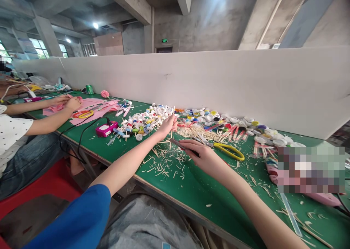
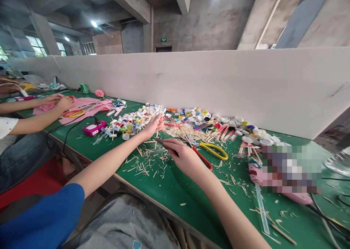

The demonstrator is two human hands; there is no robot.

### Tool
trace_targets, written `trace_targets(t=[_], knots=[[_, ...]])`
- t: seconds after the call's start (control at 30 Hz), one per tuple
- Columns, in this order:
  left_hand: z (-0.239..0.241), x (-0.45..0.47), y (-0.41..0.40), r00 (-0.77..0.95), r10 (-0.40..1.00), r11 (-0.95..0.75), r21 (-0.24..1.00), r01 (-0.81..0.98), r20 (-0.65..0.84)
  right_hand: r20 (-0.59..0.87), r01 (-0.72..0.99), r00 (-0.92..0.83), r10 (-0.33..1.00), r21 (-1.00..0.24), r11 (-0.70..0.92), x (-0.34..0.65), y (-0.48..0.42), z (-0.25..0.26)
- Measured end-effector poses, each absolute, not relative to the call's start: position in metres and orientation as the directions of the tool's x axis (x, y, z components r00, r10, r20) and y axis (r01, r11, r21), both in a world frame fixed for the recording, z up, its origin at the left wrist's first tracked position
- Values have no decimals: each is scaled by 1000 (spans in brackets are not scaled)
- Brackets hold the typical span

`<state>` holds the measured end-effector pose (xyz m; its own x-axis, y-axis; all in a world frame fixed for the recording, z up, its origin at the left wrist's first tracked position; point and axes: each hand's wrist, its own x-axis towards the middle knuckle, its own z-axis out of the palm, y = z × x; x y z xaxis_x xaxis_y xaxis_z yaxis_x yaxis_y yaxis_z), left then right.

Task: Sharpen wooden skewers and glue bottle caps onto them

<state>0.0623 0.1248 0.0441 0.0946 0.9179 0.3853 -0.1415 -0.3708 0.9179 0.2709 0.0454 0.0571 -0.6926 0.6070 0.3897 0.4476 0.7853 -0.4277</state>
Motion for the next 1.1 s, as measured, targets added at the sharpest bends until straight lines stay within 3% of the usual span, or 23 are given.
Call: trace_targets(t=[0.93, 1.1], knots=[[48, 63, 121, 95, 930, -341, 929, -147, 356, 258, 583, -754, 604, -161, 796, 270, 32, 61], [49, 64, 119, 95, 928, -344, 928, -143, 359, 289, 576, -752, 592, -149, 804, 269, 33, 59]])
